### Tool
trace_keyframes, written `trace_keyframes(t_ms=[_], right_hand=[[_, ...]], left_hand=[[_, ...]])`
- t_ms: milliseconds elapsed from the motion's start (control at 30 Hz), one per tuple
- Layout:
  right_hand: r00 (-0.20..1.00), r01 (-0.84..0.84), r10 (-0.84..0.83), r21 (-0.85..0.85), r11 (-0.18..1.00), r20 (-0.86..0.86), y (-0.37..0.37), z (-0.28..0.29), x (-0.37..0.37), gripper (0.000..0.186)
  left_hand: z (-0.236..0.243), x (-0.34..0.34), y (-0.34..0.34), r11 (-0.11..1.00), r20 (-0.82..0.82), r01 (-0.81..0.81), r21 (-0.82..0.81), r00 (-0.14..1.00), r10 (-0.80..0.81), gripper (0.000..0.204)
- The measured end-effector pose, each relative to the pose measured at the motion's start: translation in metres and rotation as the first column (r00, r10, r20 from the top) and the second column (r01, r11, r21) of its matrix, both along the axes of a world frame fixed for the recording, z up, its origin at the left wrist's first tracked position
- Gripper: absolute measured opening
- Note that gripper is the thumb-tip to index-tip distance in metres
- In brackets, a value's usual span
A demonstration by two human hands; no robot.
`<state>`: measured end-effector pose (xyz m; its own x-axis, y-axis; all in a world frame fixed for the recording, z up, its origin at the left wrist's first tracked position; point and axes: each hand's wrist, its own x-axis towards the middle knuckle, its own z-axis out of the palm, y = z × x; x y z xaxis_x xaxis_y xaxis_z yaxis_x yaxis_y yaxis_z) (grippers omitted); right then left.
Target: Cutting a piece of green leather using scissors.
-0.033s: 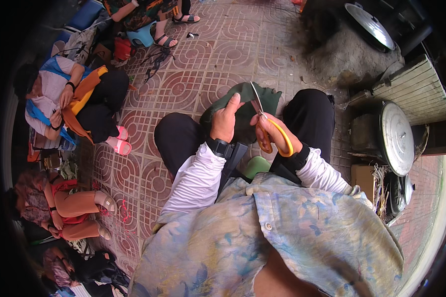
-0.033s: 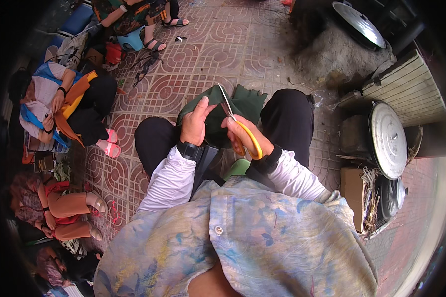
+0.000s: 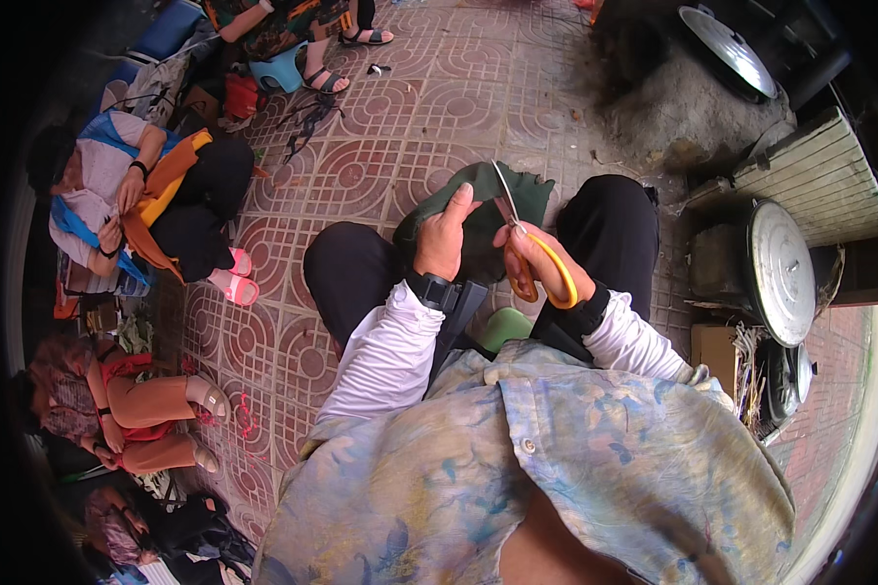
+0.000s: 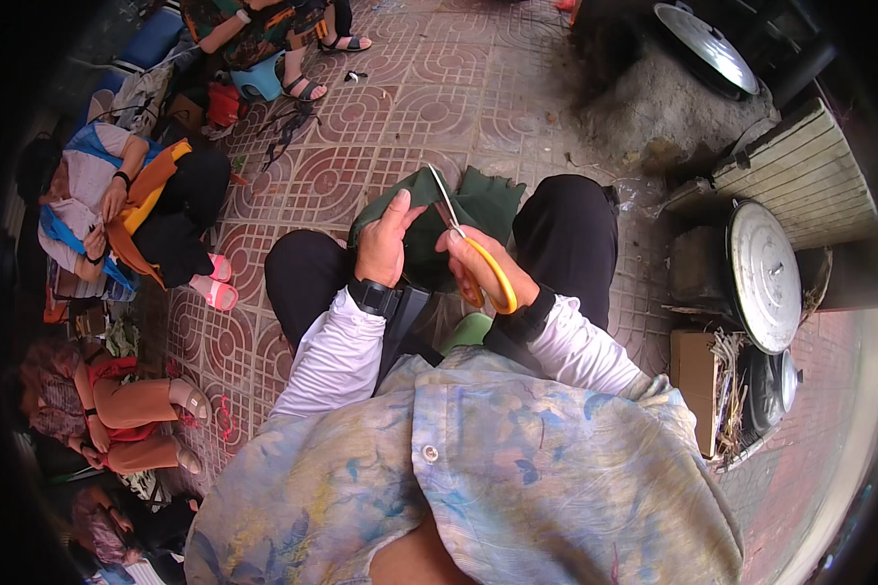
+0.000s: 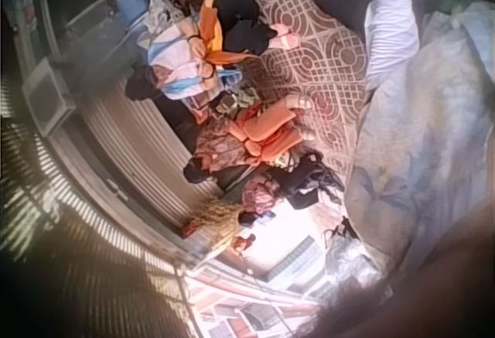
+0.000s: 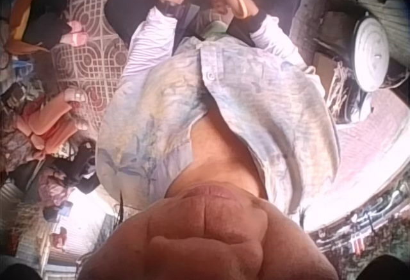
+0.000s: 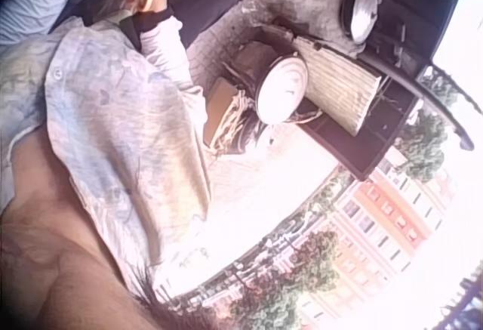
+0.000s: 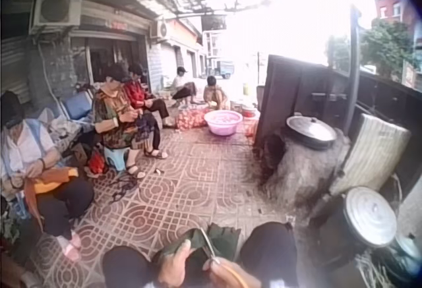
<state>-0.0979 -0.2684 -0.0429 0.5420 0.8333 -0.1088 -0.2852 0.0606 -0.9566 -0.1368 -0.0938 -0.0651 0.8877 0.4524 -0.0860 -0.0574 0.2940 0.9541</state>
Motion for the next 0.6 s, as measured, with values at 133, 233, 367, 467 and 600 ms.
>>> trace_keyframes(t_ms=[133, 233, 367, 467, 600], right_hand=[[1.0, 0.014, -0.013, 0.008, 1.0, -0.024, 0.001, 0.001, -0.002, 0.037], [0.999, 0.031, -0.031, 0.006, 0.999, -0.034, 0.004, 0.001, 0.002, 0.036], [0.994, 0.037, -0.034, 0.021, 0.999, -0.107, 0.004, -0.001, 0.005, 0.034], [0.994, 0.042, -0.04, 0.009, 0.999, -0.098, 0.004, -0.001, 0.005, 0.034], [0.995, 0.085, -0.084, 0.014, 0.996, -0.059, 0.005, -0.001, 0.009, 0.035]], left_hand=[[-0.001, 0.0, 0.0, 1.0, 0.012, -0.01, -0.009, 1.0, 0.01, 0.055], [0.0, 0.003, 0.003, 1.0, 0.003, -0.009, -0.02, 1.0, 0.01, 0.055], [0.003, 0.006, 0.002, 0.998, 0.03, 0.001, -0.057, 1.0, 0.001, 0.054], [0.006, 0.006, 0.001, 0.991, 0.079, -0.006, -0.135, 0.997, 0.017, 0.044], [0.005, 0.009, 0.01, 0.962, 0.174, 0.009, -0.273, 0.984, 0.04, 0.034]])
